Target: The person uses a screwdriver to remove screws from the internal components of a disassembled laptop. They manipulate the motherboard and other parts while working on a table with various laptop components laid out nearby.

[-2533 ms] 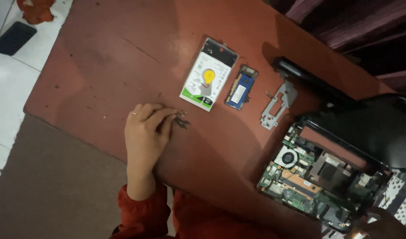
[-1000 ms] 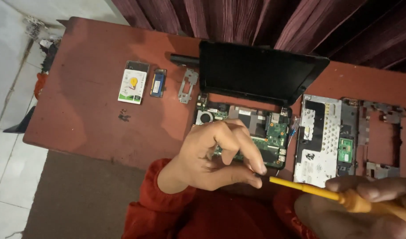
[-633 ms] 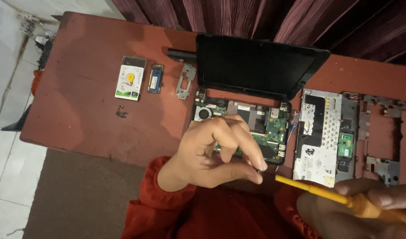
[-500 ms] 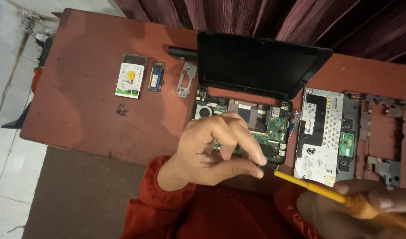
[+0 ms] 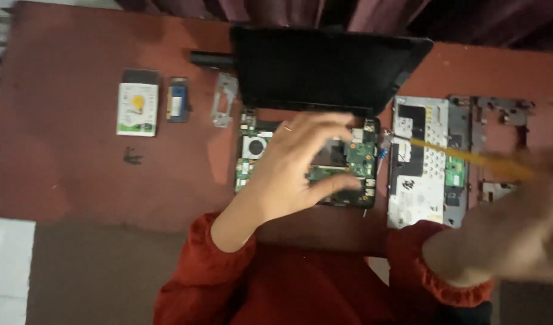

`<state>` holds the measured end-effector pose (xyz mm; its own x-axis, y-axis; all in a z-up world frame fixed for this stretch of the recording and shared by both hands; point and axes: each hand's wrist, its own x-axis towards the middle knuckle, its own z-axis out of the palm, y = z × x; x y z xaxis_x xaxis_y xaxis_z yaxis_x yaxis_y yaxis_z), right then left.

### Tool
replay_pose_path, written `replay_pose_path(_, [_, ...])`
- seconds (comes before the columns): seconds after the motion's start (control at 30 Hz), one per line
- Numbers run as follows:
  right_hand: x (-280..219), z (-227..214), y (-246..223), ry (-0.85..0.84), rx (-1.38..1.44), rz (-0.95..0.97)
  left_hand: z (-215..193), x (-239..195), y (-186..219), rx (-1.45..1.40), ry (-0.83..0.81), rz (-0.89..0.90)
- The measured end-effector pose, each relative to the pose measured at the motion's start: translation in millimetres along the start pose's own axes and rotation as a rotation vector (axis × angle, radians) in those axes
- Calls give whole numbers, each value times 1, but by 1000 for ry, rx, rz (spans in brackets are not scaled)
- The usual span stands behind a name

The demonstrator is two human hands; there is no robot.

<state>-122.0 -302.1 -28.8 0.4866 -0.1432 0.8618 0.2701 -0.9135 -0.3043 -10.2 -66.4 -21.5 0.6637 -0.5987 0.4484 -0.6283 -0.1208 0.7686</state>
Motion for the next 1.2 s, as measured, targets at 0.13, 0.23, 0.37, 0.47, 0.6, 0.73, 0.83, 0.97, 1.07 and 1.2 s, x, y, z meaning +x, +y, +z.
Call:
replay_pose_path(0.13, [16,28,43,-19,61,-60,56,-5,-47,308,-211,12])
replay_pose_path(0.23, [6,57,67,-100,229,-12,91,-11,-66,471,-341,-14])
replay_pose_path(0.37, [-1,79,62,-165,171,95,107,-10,-69,564,-309,8])
replay_pose_path(0.47, [-9,85,63,-173,188,116,114,-14,-76,557,-325,19])
replay_pose_path(0.6, [-9,84,59,-198,216,140,115,-17,-82,596,-293,-25])
replay_pose_path(0.73, [-19,81,65,-185,107,152,109,-6,-79,613,-271,-63])
replay_pose_path(0.83, [-22,86,67,-186,123,131,115,-9,-82,677,-300,-77])
replay_pose_path(0.97, [-19,86,56,-277,206,183,116,-12,-81,797,-306,-73])
replay_pose_path(1.07, [-21,89,57,-275,190,156,119,-16,-85,789,-303,-99])
replay_pose_path(1.2, [-20,91,57,-298,203,169,115,-16,-84,770,-333,-109])
